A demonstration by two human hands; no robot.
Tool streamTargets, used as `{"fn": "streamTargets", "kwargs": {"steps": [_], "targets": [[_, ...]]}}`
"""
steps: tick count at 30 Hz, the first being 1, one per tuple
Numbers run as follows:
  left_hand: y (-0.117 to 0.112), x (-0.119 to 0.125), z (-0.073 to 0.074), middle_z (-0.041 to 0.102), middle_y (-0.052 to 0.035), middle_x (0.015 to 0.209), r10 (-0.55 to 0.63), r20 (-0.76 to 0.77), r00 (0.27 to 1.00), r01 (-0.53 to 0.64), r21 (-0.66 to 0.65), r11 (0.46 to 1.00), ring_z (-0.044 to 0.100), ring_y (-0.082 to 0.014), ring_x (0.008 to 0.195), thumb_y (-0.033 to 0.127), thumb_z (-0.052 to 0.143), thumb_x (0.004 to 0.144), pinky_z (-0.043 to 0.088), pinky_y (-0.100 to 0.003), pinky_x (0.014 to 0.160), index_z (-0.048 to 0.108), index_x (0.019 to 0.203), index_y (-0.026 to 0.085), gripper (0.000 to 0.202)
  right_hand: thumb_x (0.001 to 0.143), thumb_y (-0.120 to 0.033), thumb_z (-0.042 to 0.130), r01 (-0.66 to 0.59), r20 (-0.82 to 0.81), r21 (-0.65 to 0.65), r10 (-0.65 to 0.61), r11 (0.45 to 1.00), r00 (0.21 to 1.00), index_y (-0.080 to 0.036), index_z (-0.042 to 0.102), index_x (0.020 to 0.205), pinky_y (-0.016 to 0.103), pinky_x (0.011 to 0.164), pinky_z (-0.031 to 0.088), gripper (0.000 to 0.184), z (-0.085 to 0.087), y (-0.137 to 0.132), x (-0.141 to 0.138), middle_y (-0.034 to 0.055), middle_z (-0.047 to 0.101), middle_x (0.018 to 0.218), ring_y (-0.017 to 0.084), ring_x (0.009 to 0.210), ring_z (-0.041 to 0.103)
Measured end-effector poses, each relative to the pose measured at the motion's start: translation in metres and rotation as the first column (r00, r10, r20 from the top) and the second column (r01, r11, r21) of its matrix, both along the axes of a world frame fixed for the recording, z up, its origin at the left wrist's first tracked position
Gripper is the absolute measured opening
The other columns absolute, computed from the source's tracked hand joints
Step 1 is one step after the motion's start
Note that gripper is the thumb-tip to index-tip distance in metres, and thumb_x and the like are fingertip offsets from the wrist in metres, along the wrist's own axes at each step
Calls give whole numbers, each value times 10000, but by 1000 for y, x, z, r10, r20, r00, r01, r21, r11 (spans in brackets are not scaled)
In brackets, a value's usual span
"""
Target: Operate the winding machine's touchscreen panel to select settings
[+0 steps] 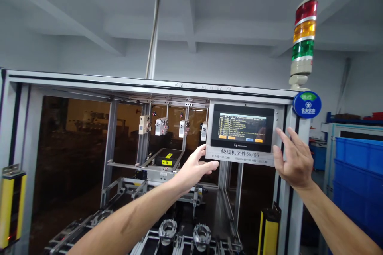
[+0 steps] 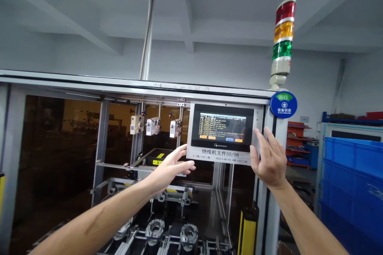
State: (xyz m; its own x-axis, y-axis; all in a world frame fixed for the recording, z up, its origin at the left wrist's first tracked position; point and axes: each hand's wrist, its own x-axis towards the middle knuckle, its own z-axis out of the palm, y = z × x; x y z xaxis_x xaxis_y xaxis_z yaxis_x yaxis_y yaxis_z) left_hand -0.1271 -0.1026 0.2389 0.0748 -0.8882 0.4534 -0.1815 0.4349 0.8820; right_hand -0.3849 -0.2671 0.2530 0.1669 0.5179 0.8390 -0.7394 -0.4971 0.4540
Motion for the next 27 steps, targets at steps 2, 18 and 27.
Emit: {"fn": "streamTargets", "kwargs": {"steps": [2,18,27], "targets": [[0,-1,0,507,-62,1303,1,-4,1000,-1,2,1000,623,-140,942,242,646,848,467,-242,791,417,1387,210,586,831,-105,581,4,-5,4,-4,1000,1000,-37,468,1367,435,953,469,553,0,0,-1,180,561,1265,327,1225,516],[-3,2,-2,487,-51,1340,-10,20,1000,10,-17,1000,624,-149,955,285,645,853,469,-252,798,410,1389,236,588,837,-133,603,53,-18,29,-52,998,998,-58,456,1374,433,992,445,561,-2,-4,0,158,540,1306,298,1240,510],[-1,0,-1,489,-66,1324,4,7,1000,-4,-1,1000,623,-148,948,261,643,855,462,-253,800,396,1399,221,598,840,-131,601,-4,-84,23,6,1000,996,-62,457,1366,449,985,432,549,-5,17,18,136,577,1260,295,1229,517]]}}
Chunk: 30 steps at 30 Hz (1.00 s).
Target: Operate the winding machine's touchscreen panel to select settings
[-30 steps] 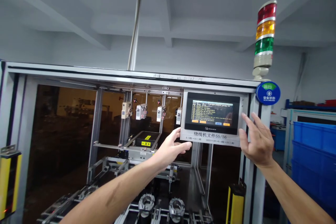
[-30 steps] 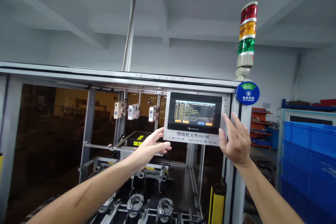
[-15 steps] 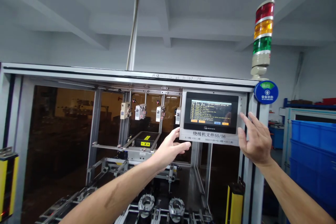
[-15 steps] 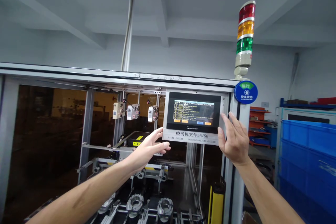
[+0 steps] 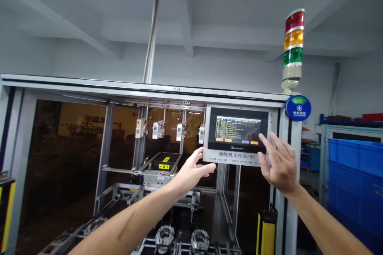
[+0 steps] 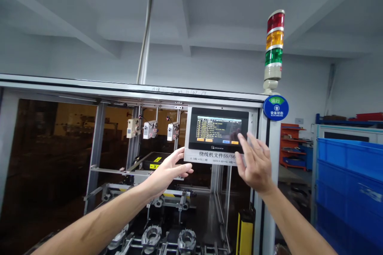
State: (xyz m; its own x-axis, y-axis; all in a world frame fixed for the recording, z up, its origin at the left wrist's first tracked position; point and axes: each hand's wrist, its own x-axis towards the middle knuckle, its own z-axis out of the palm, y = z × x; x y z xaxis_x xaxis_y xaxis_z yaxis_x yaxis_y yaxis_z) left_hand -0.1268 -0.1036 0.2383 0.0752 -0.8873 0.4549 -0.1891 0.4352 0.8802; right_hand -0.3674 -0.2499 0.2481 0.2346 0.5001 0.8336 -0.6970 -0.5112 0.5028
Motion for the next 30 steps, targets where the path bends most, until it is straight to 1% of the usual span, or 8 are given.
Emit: {"fn": "streamTargets", "kwargs": {"steps": [2,4,7,13,20,25,28,30], "targets": [[1,0,1,489,-69,1324,5,5,1000,-5,8,1000,621,-151,958,256,637,862,464,-258,808,397,1398,215,589,841,-132,608,-45,-89,18,47,999,995,-52,444,1362,463,1002,420,551,-3,11,12,132,571,1270,293,1253,496],[0,0,0,482,-68,1337,2,8,1000,-2,1,1000,618,-156,965,286,644,860,467,-265,815,397,1399,220,596,855,-133,596,-64,-185,52,72,997,980,-45,407,1391,477,1032,397,575,-6,19,25,120,558,1293,290,1297,452],[-3,2,-2,481,-63,1348,-9,-2,1000,9,-11,1000,620,-158,958,326,663,843,469,-263,805,393,1395,229,622,888,-136,558,-55,-246,79,73,995,967,-27,385,1405,497,1045,365,556,-8,22,39,113,561,1291,294,1330,411],[-4,2,-2,491,-61,1337,-15,-7,1000,14,-18,1000,626,-142,915,277,650,844,458,-252,773,395,1393,225,608,899,-123,532,-74,-259,81,93,994,961,-8,400,1387,499,1032,358,519,-7,20,47,120,564,1283,303,1332,402],[-1,1,-2,488,-54,1341,-12,-4,1000,12,-16,1000,625,-141,918,282,648,844,459,-253,779,398,1391,229,604,910,-128,528,-75,-253,79,92,994,963,-19,397,1386,491,1036,360,505,-3,20,50,94,544,1317,298,1337,394],[-3,0,-2,503,-72,1312,-30,-11,999,29,-43,999,621,-137,877,299,685,794,448,-246,747,387,1393,208,675,914,-122,525,-61,-221,120,86,991,971,-54,411,1377,504,1068,339,481,-4,17,54,75,533,1336,275,1328,412],[-4,0,-2,507,-75,1306,-38,-24,999,37,-52,998,625,-144,871,336,704,780,455,-253,751,386,1396,211,704,913,-141,531,-77,-234,113,101,991,967,-27,415,1368,506,1068,348,484,-4,22,52,103,537,1327,290,1343,391],[-4,1,-3,499,-74,1317,-30,-23,999,29,-36,999,630,-145,876,332,693,790,454,-252,750,382,1401,214,696,901,-152,544,-117,-228,96,136,989,964,-5,412,1368,510,1060,366,507,-3,25,44,137,538,1316,310,1339,393]]}}
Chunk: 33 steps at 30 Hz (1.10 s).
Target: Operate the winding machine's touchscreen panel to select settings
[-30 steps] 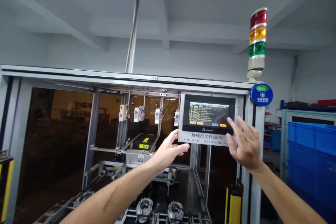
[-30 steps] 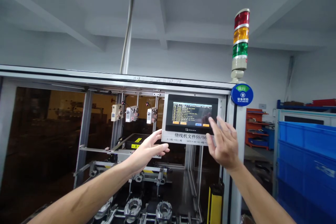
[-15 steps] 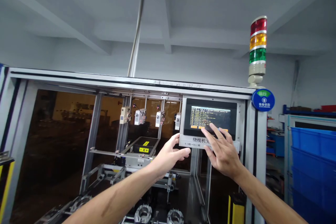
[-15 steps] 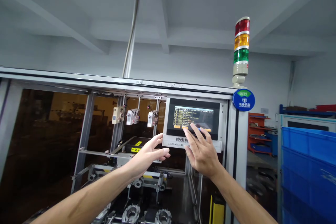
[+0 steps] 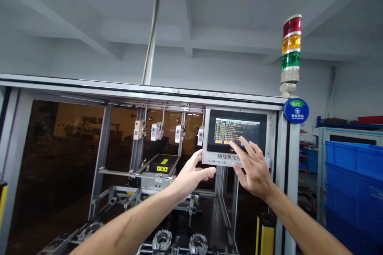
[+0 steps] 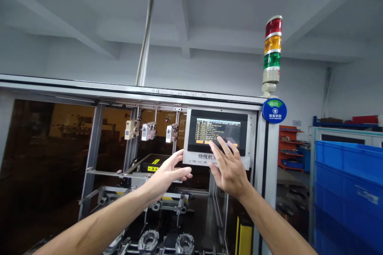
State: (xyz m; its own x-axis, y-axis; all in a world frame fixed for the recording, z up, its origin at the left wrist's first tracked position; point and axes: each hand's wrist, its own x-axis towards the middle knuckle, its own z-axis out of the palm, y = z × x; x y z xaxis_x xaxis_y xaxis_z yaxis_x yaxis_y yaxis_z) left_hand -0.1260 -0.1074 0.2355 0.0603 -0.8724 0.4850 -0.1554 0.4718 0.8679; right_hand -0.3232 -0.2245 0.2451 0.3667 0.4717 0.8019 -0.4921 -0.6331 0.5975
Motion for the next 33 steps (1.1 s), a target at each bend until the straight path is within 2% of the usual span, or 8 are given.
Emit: {"fn": "streamTargets", "kwargs": {"steps": [3,5,8,14,26,33], "targets": [[1,1,0,492,-64,1324,7,23,1000,-8,21,1000,634,-153,902,314,669,809,450,-256,764,401,1396,233,650,875,-143,560,-25,123,-64,33,998,992,-15,428,1372,515,1014,410,529,5,-4,-18,181,551,1281,332,1290,448],[2,2,0,491,-67,1320,-2,31,1000,2,13,1000,634,-161,908,314,666,814,452,-264,773,408,1396,240,640,857,-131,574,24,219,-112,1,993,976,-35,423,1400,510,979,428,572,8,-13,-31,180,573,1246,340,1257,481],[2,3,0,487,-74,1318,-6,36,999,6,0,1000,634,-160,906,311,666,816,454,-260,772,402,1399,233,645,848,-131,573,91,281,-91,-62,992,958,-70,405,1432,482,948,435,611,11,-31,-44,152,569,1264,343,1251,488],[4,2,1,442,-77,1364,20,33,999,-21,30,999,625,-148,912,271,648,822,468,-261,797,389,1394,212,631,848,-134,589,145,295,-71,-118,987,948,-77,453,1362,442,948,439,535,8,-39,-47,124,582,1253,315,1229,514],[3,4,-2,428,-47,1386,11,96,995,-12,8,1000,619,-131,938,305,625,858,475,-257,821,358,1414,248,619,841,-118,592,144,306,-69,-116,987,945,-70,464,1349,440,954,437,526,7,-37,-48,134,583,1249,313,1229,514],[3,6,-4,421,-54,1392,3,83,997,-3,0,1000,618,-132,932,308,631,854,478,-262,827,343,1421,246,639,849,-111,576,143,305,-65,-117,988,945,-70,473,1340,436,949,438,503,9,-37,-47,126,587,1245,311,1232,512]]}}
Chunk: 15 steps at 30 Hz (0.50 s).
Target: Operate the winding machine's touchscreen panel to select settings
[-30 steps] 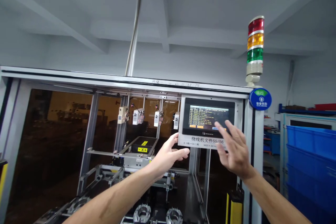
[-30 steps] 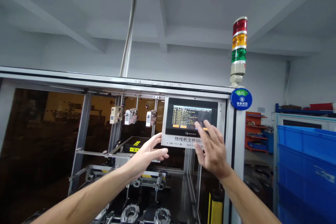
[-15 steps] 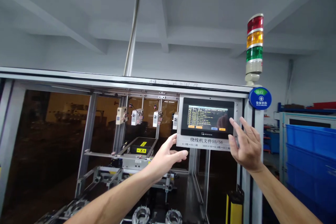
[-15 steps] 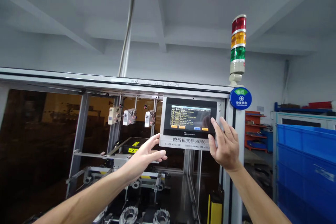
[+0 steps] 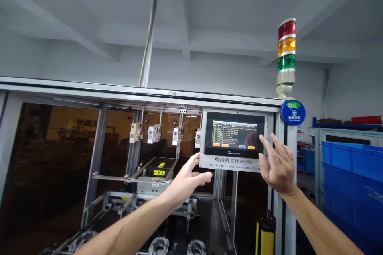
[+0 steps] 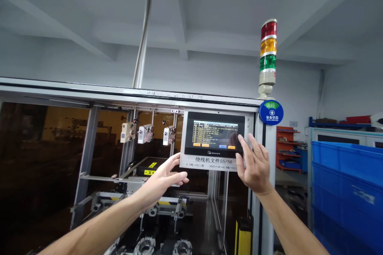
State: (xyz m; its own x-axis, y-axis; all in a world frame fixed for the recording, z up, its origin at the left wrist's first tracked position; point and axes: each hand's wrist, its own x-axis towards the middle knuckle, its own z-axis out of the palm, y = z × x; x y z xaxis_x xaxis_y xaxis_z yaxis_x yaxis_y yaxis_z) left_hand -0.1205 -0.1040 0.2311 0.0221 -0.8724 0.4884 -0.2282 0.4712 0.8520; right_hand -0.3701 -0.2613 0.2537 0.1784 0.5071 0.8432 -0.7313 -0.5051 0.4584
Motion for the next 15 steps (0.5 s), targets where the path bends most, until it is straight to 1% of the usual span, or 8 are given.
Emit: {"fn": "streamTargets", "kwargs": {"steps": [6,8,12,15], "targets": [[-1,-2,2,439,-56,1377,6,-9,1000,-6,5,1000,623,-129,920,291,636,849,476,-247,801,354,1412,226,633,851,-115,580,-8,-14,17,9,1000,1000,-74,472,1346,442,957,434,509,-2,3,2,125,580,1259,309,1240,505],[-2,-3,3,438,-54,1377,2,-9,1000,-2,3,1000,623,-124,918,287,632,852,475,-241,797,361,1410,229,623,857,-128,588,-30,-77,41,33,999,996,-69,461,1359,458,985,424,521,-5,9,8,126,566,1280,307,1263,484],[-1,-3,4,454,-57,1362,9,-7,1000,-9,-5,1000,625,-136,920,310,637,849,475,-252,797,362,1409,227,630,896,-151,562,-44,-303,71,63,996,951,-6,404,1385,475,1026,393,534,-12,24,28,132,563,1284,306,1328,407],[-1,-4,5,454,-72,1361,23,-11,1000,-23,-1,1000,625,-142,911,315,634,848,473,-261,789,358,1408,213,633,914,-141,529,-50,-341,103,83,993,936,-11,372,1413,484,1030,371,540,-12,29,41,115,532,1329,310,1354,367]]}}
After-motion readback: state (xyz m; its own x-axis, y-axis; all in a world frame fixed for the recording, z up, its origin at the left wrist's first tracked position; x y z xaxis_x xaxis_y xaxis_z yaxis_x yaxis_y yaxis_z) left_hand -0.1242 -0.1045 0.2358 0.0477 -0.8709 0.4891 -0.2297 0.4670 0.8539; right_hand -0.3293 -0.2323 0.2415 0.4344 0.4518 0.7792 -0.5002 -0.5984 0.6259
